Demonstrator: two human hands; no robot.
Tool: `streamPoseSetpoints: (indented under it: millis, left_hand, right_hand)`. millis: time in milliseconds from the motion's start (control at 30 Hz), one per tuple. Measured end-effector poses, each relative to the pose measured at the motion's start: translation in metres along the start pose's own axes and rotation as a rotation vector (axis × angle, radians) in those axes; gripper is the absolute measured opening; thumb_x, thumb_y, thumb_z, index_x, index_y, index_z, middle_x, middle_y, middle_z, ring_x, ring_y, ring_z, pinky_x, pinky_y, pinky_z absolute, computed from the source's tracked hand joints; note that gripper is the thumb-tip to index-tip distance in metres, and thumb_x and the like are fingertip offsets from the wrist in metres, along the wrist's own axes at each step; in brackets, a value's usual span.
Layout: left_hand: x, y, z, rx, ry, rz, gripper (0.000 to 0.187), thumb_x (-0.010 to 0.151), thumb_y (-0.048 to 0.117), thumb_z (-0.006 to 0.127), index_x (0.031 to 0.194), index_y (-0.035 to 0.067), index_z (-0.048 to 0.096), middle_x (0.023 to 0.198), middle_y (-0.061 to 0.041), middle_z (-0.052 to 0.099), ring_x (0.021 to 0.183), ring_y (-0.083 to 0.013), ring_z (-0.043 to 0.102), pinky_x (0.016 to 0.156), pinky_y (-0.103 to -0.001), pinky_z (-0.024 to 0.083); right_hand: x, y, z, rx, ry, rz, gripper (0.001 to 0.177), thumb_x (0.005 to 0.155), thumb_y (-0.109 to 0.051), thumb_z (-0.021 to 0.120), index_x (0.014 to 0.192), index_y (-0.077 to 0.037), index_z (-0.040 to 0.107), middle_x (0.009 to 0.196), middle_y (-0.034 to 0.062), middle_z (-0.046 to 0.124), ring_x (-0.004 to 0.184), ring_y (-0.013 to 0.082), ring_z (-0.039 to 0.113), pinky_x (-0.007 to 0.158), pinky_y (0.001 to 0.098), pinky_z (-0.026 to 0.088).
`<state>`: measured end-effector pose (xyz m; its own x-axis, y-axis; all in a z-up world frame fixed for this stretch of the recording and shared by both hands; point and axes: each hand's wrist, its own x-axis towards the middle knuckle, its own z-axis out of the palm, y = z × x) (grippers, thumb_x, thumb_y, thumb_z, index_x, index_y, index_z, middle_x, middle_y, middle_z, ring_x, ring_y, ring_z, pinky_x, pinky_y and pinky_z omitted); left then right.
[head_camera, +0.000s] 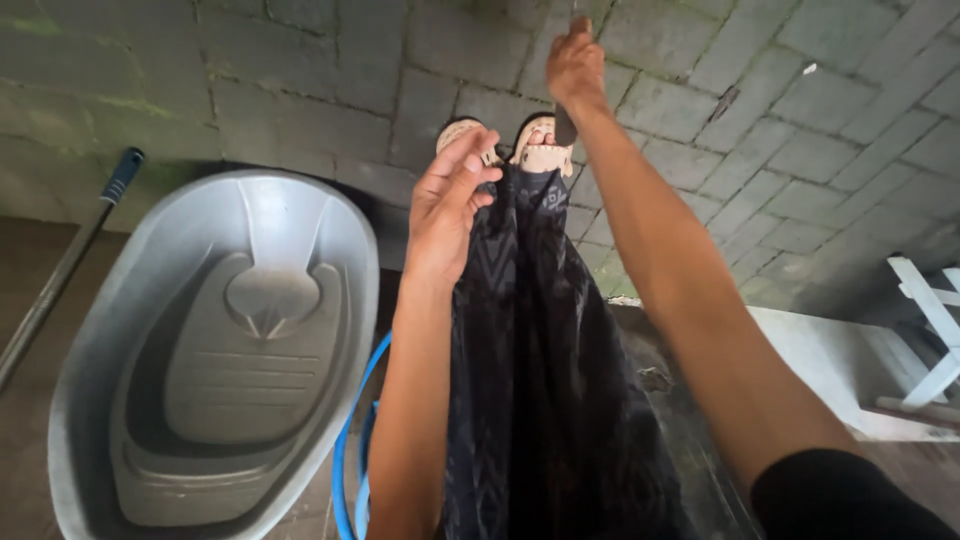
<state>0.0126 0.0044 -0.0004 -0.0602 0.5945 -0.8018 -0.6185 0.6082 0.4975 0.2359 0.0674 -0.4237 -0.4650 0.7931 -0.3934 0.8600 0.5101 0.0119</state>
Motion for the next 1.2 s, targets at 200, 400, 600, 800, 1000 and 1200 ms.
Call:
streamPoseSetpoints:
  millis: [200, 400, 600, 800, 1000, 1200]
  left_hand:
    - [0.004, 0.000, 0.010, -0.010, 0.005, -0.006, 0.043, 0.104, 0.027, 0.066, 0.143, 0.008, 0.062, 0.141, -0.006, 0.067, 0.102, -0.0096, 0.065, 0.084, -0.025, 0.050]
    - [0.009, 0.000, 0.010, -0.017, -0.005, 0.007, 0.043, 0.104, 0.025, 0.067, 0.142, 0.007, 0.062, 0.140, -0.007, 0.067, 0.102, -0.0105, 0.065, 0.083, -0.025, 0.049]
    - [0.008, 0.004, 0.015, -0.002, 0.017, -0.003, 0.044, 0.104, 0.027, 0.065, 0.143, 0.007, 0.061, 0.141, -0.007, 0.067, 0.101, -0.0089, 0.066, 0.083, -0.024, 0.051]
    - [0.010, -0.004, 0.020, -0.008, -0.010, -0.011, 0.042, 0.105, 0.027, 0.063, 0.142, 0.006, 0.061, 0.141, -0.008, 0.066, 0.102, -0.0099, 0.065, 0.083, -0.024, 0.052]
    - [0.011, -0.008, 0.017, -0.015, -0.013, -0.019, 0.042, 0.106, 0.026, 0.063, 0.143, 0.006, 0.061, 0.141, -0.008, 0.066, 0.103, -0.0106, 0.065, 0.083, -0.025, 0.051]
    - [0.006, -0.009, 0.015, -0.029, -0.011, -0.033, 0.044, 0.105, 0.028, 0.063, 0.143, 0.006, 0.060, 0.141, -0.008, 0.066, 0.103, -0.0101, 0.065, 0.084, -0.025, 0.051]
  right_hand:
    - [-0.017, 0.021, -0.091, 0.219, -0.454, 0.002, 0.037, 0.112, -0.011, 0.046, 0.133, 0.016, 0.061, 0.144, 0.0443, 0.049, 0.124, 0.0503, 0.059, 0.097, 0.0530, 0.053]
    - [-0.021, 0.014, 0.002, 0.033, 0.044, -0.039, 0.037, 0.102, -0.017, 0.049, 0.119, 0.012, 0.064, 0.133, 0.0457, 0.049, 0.110, 0.0467, 0.066, 0.073, 0.0475, 0.056]
    - [-0.078, -0.055, -0.143, 1.003, -0.185, 0.612, 0.029, 0.106, -0.024, 0.047, 0.122, 0.001, 0.046, 0.088, 0.0331, 0.068, 0.086, 0.0529, 0.065, 0.070, 0.0604, 0.051]
    - [-0.132, -0.075, -0.133, 0.989, -0.275, 0.596, 0.033, 0.105, -0.025, 0.051, 0.119, 0.003, 0.045, 0.088, 0.0346, 0.068, 0.086, 0.0531, 0.066, 0.073, 0.0587, 0.052]
    - [-0.081, -0.032, -0.175, 1.010, -0.243, 0.666, 0.044, 0.106, -0.026, 0.046, 0.135, 0.008, 0.044, 0.088, 0.0305, 0.069, 0.080, 0.0476, 0.071, 0.068, 0.0517, 0.058]
    - [-0.086, -0.039, -0.041, 0.604, -0.038, 0.311, 0.039, 0.105, -0.017, 0.044, 0.132, 0.010, 0.039, 0.100, 0.0276, 0.062, 0.085, 0.0437, 0.065, 0.064, 0.0486, 0.053]
